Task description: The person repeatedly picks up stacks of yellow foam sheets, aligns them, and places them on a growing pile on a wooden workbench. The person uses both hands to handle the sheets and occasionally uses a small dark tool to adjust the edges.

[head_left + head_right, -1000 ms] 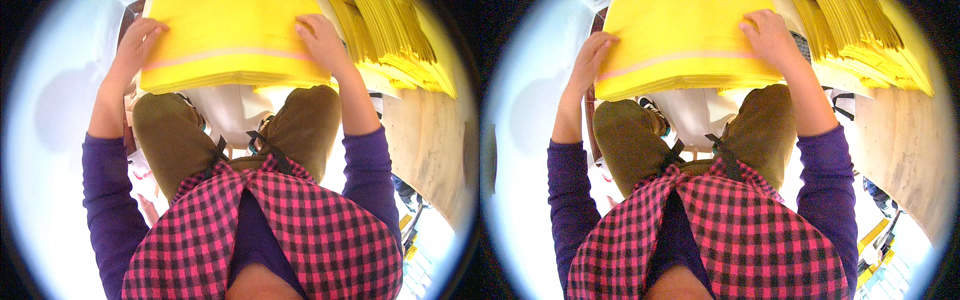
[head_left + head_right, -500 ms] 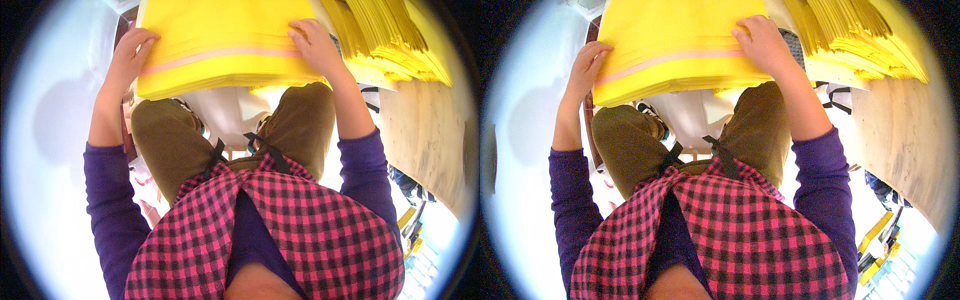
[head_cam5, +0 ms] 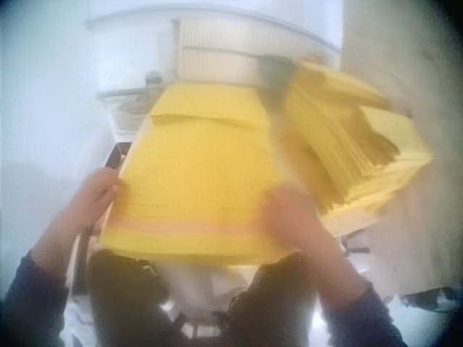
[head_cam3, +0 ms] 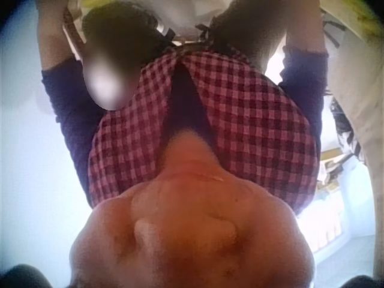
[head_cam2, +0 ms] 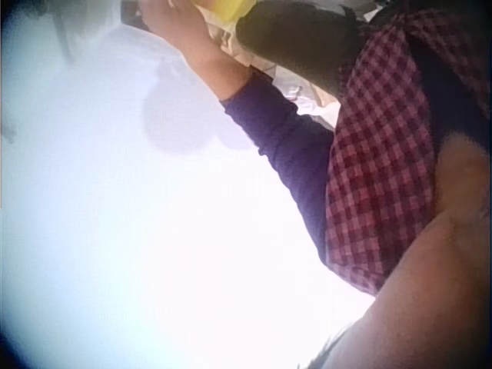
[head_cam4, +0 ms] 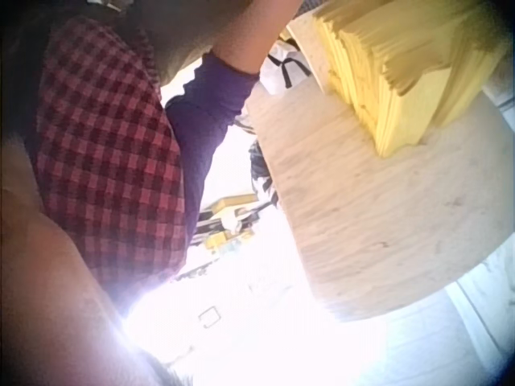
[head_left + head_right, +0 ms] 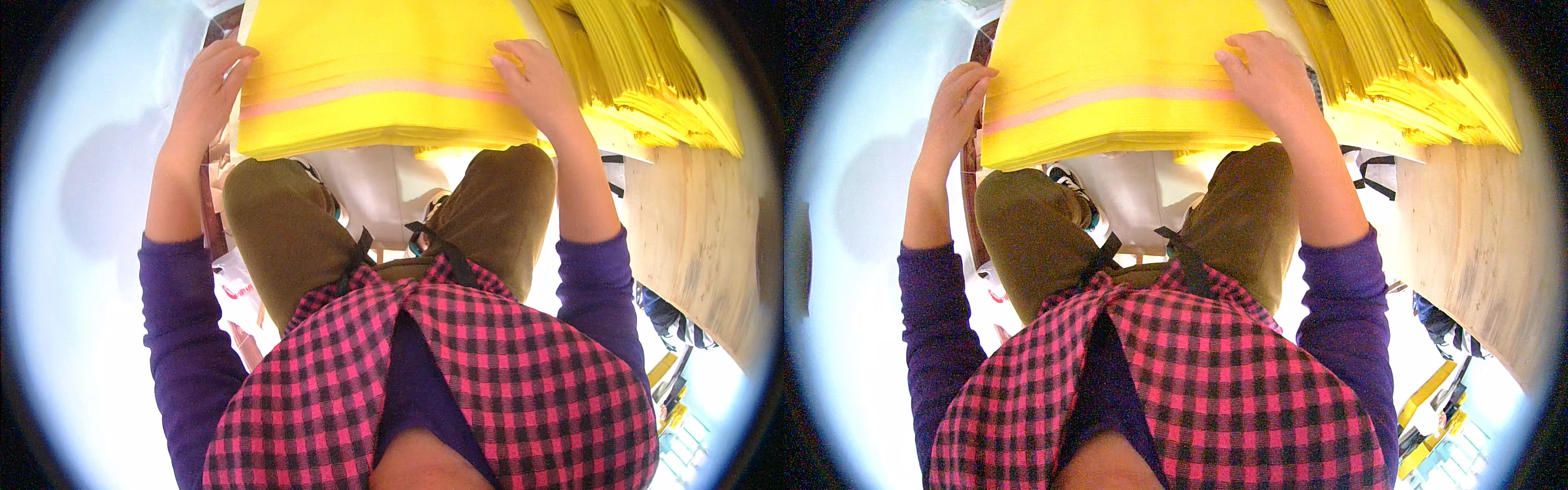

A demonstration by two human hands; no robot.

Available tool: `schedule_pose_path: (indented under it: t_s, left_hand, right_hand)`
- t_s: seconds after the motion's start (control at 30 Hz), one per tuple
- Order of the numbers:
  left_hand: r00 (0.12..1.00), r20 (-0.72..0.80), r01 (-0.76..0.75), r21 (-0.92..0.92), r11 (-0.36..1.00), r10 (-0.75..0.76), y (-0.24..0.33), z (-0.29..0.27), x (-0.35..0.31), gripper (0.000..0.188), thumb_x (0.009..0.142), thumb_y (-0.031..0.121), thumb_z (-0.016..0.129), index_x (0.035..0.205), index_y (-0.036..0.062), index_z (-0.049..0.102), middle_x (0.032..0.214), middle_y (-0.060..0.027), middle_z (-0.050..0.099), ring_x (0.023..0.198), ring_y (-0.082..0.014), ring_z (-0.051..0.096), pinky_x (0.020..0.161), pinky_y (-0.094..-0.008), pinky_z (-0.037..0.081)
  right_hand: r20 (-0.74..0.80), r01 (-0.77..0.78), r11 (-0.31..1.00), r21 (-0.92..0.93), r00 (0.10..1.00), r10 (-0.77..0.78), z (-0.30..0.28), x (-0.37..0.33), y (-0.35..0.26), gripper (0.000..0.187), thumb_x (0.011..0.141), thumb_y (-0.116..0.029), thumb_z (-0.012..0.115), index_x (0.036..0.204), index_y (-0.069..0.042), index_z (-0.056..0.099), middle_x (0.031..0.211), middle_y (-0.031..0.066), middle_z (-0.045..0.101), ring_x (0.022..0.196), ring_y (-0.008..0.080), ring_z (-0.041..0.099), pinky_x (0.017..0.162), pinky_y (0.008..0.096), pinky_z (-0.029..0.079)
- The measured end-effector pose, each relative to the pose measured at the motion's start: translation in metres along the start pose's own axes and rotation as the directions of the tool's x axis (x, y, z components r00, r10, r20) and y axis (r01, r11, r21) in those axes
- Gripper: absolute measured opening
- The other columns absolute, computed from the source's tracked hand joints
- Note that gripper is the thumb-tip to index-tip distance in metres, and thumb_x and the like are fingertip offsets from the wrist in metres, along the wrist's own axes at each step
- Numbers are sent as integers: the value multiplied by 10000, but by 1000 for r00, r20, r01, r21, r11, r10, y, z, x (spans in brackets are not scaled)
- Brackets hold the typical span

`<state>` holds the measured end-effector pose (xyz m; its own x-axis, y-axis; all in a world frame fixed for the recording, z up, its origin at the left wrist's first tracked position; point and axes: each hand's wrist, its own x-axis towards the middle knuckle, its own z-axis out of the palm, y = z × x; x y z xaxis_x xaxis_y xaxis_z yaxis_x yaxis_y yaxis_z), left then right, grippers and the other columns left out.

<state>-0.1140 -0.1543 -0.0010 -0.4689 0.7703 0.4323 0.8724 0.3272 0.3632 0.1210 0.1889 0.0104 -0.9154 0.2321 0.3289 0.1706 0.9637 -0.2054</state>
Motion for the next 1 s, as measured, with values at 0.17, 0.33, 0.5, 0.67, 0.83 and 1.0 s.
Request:
schedule_pose_path:
  t_s: [0.17,0.33,0.5,0.67,0.83,1.0]
  left_hand:
    - [999,28,30,-48,998,-29,22,12,-21,220,922,167,533,1007,-7,637,1045,-150,622,1032,-325,553,902,-380,431]
    - [1000,-23,10,12,1000,-9,11,8,3,218,911,167,543,1018,4,640,1060,-155,622,1038,-332,555,917,-385,425]
    - [999,-33,7,28,1000,-6,20,16,-22,219,914,173,534,1017,12,639,1056,-155,622,1031,-339,556,917,-401,423]
    - [997,-18,69,8,998,-69,17,20,-6,225,914,188,536,1014,16,641,1053,-164,617,1020,-346,555,912,-394,423]
    - [998,-38,52,35,998,-51,34,4,-26,232,927,195,527,1018,12,637,1049,-157,619,1013,-335,563,907,-386,425]
    - [993,-100,58,-12,998,-59,36,-2,-20,228,931,187,541,1055,22,637,1076,-141,621,1042,-323,565,927,-379,420]
  right_hand:
    - [71,14,1000,23,997,-16,9,-16,-11,380,906,-323,536,1105,-12,624,1138,176,606,1092,343,548,948,411,423]
    - [55,-31,998,-48,998,33,11,12,-4,377,907,-308,535,1110,1,610,1147,176,599,1102,341,540,960,394,415]
    - [58,46,998,36,997,-48,6,-21,-11,339,855,-260,580,1055,7,637,1095,197,615,1043,371,563,928,441,439]
    - [-39,65,997,47,997,-63,15,-4,-8,316,851,-255,593,1031,-1,644,1051,191,627,1020,374,568,908,435,448]
    - [9,40,998,54,999,-40,-9,-26,-17,287,862,-254,588,1024,-26,653,1041,180,632,1003,361,577,890,436,454]
    - [-67,55,994,99,997,-49,-19,-19,-18,290,887,-254,582,1048,-21,641,1063,176,630,1027,345,575,910,415,442]
